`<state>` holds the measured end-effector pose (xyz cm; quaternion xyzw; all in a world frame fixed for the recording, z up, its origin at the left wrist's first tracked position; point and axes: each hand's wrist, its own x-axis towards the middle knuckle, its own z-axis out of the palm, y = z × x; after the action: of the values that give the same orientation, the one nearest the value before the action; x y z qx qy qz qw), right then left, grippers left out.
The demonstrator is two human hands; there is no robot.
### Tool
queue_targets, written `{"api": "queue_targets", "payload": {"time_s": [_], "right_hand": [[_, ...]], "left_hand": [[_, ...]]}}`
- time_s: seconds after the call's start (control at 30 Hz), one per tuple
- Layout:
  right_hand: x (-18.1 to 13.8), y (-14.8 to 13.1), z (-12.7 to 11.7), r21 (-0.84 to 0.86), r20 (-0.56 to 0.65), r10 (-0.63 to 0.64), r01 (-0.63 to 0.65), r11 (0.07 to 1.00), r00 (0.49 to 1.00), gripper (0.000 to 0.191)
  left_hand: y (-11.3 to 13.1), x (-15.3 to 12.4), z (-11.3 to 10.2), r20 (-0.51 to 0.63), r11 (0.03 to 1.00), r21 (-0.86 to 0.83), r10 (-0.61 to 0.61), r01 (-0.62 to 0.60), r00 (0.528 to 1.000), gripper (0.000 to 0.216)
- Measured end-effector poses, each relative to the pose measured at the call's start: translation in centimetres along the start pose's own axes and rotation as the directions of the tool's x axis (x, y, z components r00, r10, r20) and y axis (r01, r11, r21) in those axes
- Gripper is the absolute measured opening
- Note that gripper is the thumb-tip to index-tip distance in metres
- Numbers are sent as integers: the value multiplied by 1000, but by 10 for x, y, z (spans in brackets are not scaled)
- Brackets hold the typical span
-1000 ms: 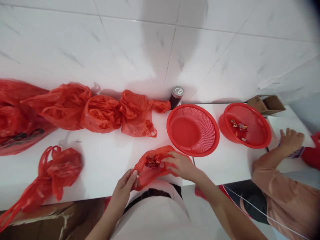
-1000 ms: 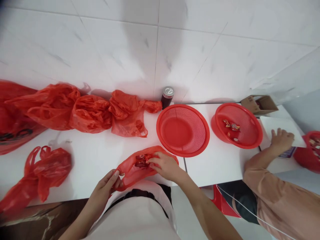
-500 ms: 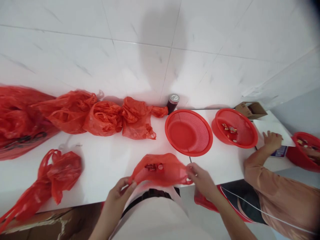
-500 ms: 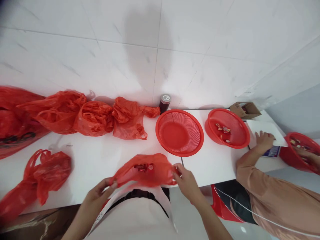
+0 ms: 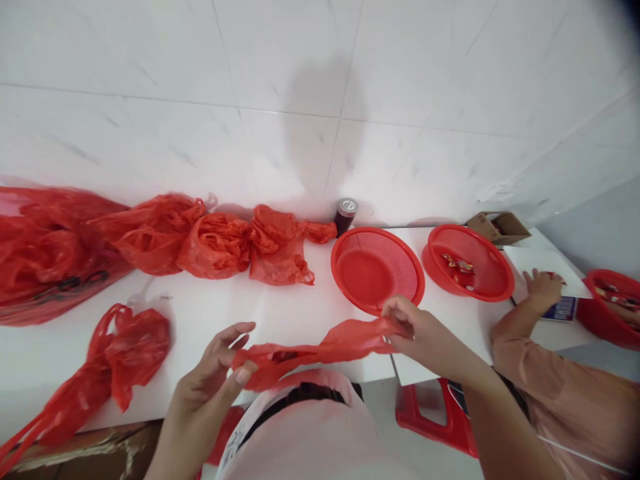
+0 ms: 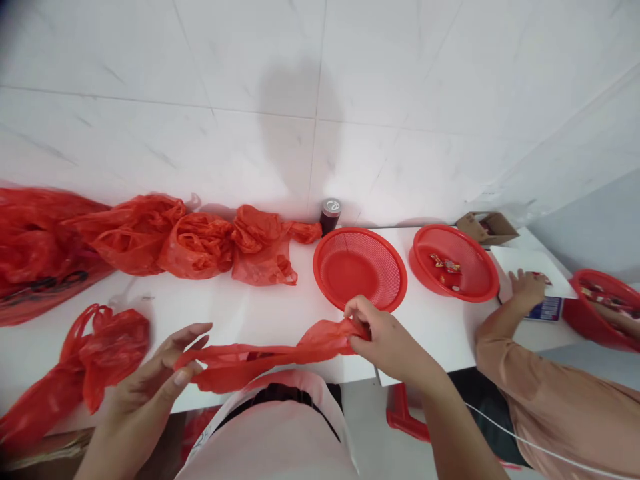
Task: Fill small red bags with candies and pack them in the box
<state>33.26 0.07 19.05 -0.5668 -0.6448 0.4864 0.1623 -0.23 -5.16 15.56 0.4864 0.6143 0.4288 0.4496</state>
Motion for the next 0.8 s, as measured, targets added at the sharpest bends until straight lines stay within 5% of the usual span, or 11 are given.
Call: {"api": "queue_targets", "payload": {"time_s": [0.07,0.17,0.23,0.3,0.37,0.5,0.63,0.7,0.8], "right_hand": [[3,-15,7,-63,32,-75,76,995,997,13],[7,-45,32,-75,164,-245,259,963,956,14],[12,-63,54,-40,241,-395,416,909,887,13],[19,-75,73,65,271,-574,580,812,773,12],[27,-77,84,148,210,-685,670,727,697,13],[38,-57,87,71,142,-598,595,801,789,28],[31,-41,86,35,110,-500,500,865,859,28],[22,-44,85,55,81,-534,531,845,842,25],[17,-52,83,116,125,-649,638,761,751,22]], "left_hand": [[1,1,8,91,999,-17,53,-52,994,21],[2,3,24,259,999,17,34,-40,965,47],[4,5,34,413,999,34,-15,1,911,52],[6,5,42,544,999,19,-39,35,838,31],[7,5,46,567,998,-3,-51,64,822,13],[6,3,43,458,984,-76,-112,164,882,30],[1,3,40,516,959,-130,-152,253,843,36],[2,5,38,555,952,-149,-144,268,819,37],[7,10,35,571,972,-127,-90,196,816,26]]}}
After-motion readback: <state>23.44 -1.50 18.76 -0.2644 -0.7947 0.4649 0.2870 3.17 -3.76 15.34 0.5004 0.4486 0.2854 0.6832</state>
